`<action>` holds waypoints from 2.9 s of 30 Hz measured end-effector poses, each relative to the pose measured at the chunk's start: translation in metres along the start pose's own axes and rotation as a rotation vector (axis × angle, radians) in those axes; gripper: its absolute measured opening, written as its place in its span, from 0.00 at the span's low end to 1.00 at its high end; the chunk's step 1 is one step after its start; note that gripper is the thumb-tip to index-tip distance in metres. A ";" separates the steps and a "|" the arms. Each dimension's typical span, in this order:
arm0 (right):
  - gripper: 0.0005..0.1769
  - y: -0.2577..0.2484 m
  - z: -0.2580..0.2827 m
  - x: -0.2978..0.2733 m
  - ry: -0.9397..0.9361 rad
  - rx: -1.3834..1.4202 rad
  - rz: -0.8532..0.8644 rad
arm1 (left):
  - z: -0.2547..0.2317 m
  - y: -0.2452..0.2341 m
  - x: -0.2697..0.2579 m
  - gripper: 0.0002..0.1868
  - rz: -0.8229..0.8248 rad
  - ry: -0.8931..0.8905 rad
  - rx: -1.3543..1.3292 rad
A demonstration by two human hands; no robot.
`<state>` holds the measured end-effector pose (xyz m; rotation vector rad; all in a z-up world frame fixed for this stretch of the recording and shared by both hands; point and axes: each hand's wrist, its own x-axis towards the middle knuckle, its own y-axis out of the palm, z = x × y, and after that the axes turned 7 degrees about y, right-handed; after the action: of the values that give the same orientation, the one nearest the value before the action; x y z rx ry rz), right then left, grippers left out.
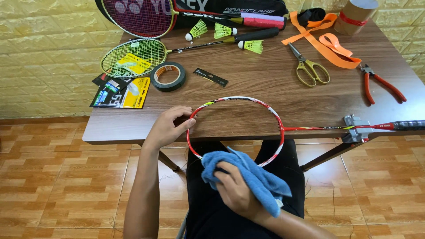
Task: The person strings a badminton racket clamped in a stringing machine on a table. They weave red string through the racket grommets by hand, pull the string taut, cut it with scissors, and use pliers and tape while working the string through the frame.
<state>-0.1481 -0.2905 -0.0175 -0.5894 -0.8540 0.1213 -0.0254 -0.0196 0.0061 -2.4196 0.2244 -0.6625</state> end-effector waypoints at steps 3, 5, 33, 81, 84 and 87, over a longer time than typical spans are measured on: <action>0.17 -0.005 0.008 0.008 0.033 -0.028 0.053 | 0.002 0.000 0.000 0.14 0.002 0.025 0.003; 0.17 -0.004 -0.001 0.000 0.021 -0.043 0.068 | 0.005 -0.002 0.000 0.14 -0.002 0.041 0.008; 0.21 -0.003 -0.078 -0.073 -0.103 -0.067 -0.029 | -0.001 -0.001 0.000 0.13 0.017 -0.011 -0.049; 0.16 -0.232 -0.398 0.308 0.408 -0.585 -0.020 | -0.006 -0.007 0.006 0.13 0.005 0.016 -0.003; 0.16 -0.267 -0.511 0.270 0.459 -0.827 -0.072 | -0.001 -0.006 0.005 0.12 0.008 0.024 0.031; 0.18 -0.288 -0.570 0.237 0.721 -0.939 -0.034 | -0.001 -0.008 0.011 0.13 0.011 0.044 0.050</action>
<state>0.3925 -0.7037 0.0064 -1.3855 -0.1628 -0.5318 -0.0169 -0.0173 0.0161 -2.3559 0.2362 -0.7082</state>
